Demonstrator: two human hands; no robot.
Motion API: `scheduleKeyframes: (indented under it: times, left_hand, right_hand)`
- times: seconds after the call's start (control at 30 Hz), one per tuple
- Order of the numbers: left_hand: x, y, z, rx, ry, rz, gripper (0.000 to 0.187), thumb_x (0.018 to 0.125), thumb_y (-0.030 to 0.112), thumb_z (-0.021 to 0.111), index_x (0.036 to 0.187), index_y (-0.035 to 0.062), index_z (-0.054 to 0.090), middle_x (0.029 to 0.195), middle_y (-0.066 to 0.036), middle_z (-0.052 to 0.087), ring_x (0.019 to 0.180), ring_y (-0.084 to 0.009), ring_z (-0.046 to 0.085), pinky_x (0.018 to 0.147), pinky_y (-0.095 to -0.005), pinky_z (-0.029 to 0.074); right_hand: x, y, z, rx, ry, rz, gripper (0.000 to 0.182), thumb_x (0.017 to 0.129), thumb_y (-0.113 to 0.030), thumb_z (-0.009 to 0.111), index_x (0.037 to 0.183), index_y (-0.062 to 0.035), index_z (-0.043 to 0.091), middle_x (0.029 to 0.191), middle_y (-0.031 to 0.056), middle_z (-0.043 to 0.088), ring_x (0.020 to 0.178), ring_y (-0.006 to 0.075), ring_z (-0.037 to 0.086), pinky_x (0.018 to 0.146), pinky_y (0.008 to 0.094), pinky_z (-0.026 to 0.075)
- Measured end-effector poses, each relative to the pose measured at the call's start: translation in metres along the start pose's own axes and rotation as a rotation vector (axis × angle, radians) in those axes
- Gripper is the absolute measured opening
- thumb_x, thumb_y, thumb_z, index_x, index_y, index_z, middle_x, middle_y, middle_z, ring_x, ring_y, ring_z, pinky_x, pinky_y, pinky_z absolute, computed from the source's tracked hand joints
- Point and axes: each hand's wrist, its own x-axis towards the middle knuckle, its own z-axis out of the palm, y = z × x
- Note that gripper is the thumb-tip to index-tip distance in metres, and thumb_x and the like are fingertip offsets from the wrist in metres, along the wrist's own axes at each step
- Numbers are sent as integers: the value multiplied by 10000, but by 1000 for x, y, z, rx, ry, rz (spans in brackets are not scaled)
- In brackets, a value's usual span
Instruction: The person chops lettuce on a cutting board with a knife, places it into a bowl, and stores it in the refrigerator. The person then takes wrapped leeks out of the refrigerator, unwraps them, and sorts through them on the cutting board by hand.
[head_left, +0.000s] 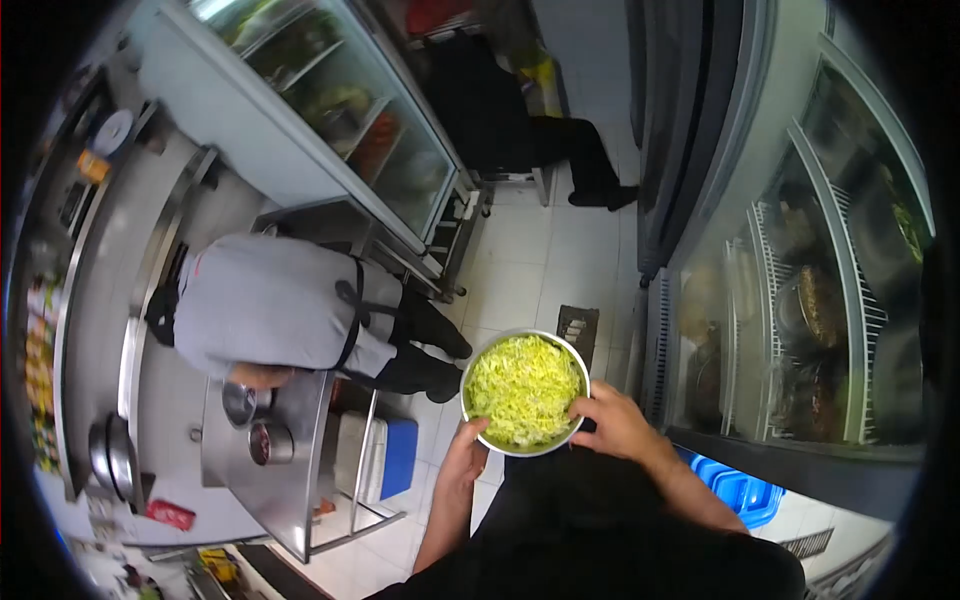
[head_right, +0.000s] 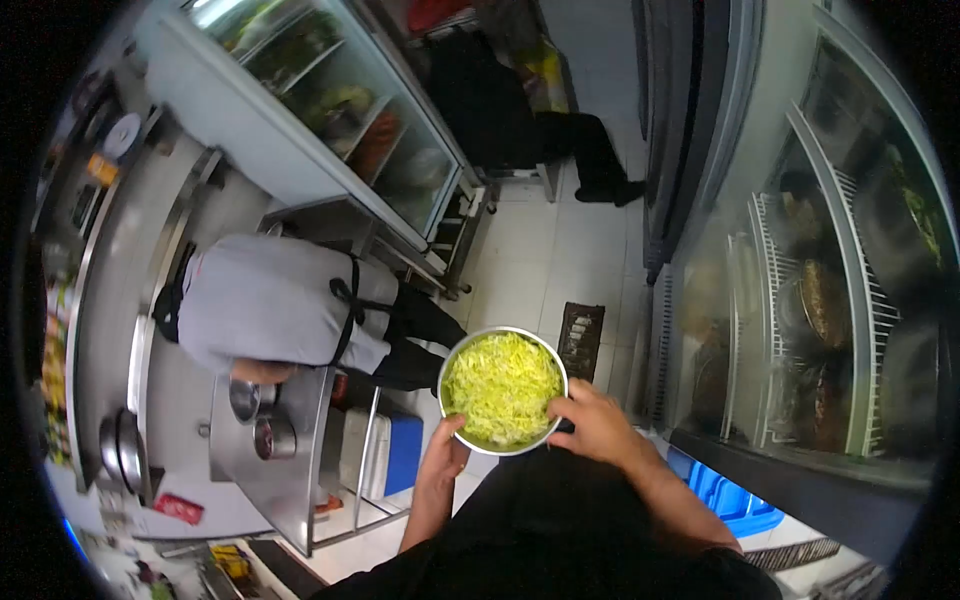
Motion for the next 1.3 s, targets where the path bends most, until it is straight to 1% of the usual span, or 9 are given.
scheduleKeyframes:
  times: [0.2,0.4,0.5,0.7,0.83,0.93,1.07,1.23,1.3]
  left_hand:
    - [125,53,28,21,-113,-72,618,970,179,646,1520,-39,470,1498,-173,599,1376,-300,581,1210,-455,414]
    - [259,89,39,-141,-123,-222,545,999,248,657,1461,-7,524,1453,-126,627,1327,-280,610,1156,-451,466]
    - [308,134,34,-193,-152,-294,501,1018,241,642,1461,30,542,1445,-121,635,1317,-271,619,1131,-450,495]
    - [398,176,55,-39,-258,-202,515,1086,370,589,1490,56,528,1450,-106,630,1313,-218,619,1122,-407,497]
    - [444,175,91,-34,-190,-146,656,1123,588,407,1530,79,489,1464,-120,606,1310,-231,596,1124,-444,461]
    - [493,209,115,9,-199,-112,658,1131,583,380,1539,76,474,1479,-123,583,1324,-249,579,1141,-477,442]
    - [554,233,125,177,-236,-66,643,1135,539,416,1573,69,435,1488,-118,563,1325,-241,575,1148,-437,452]
    - [636,312,182,367,-133,-8,702,1098,525,535,1593,40,431,1543,-113,536,1389,-237,540,1190,-408,420]
    - [632,337,207,598,26,170,635,1084,484,581,1559,72,491,1516,-101,562,1364,-222,546,1185,-407,409]
  right_hand:
    - [88,53,-40,58,40,65,368,785,-290,916,1011,-106,691,1121,132,664,1087,355,664,875,454,557]
    - [183,90,-60,37,98,188,344,751,-226,936,950,-68,703,1008,151,675,988,367,669,855,443,548]
    - [241,88,-59,-6,94,229,385,771,-259,928,999,-58,692,1089,183,671,1072,402,670,904,474,561]
    - [311,126,-78,50,188,238,390,745,-184,951,982,-39,677,1090,191,661,1057,394,681,892,454,566]
    - [340,181,-105,102,218,278,397,718,-198,972,943,-46,683,1030,162,666,987,355,686,836,425,567]
    - [385,226,-134,54,273,225,398,692,-190,985,914,-50,686,961,129,669,892,304,685,780,402,565]
    - [445,280,-154,148,335,147,403,673,-181,999,879,-50,678,918,105,667,781,246,678,694,353,566]
    - [549,325,-224,181,300,98,420,663,-182,1008,873,-60,665,922,86,661,804,207,680,686,336,561]
    - [549,345,-236,247,296,99,438,654,-184,1012,889,-73,660,909,81,656,797,195,658,679,334,539]
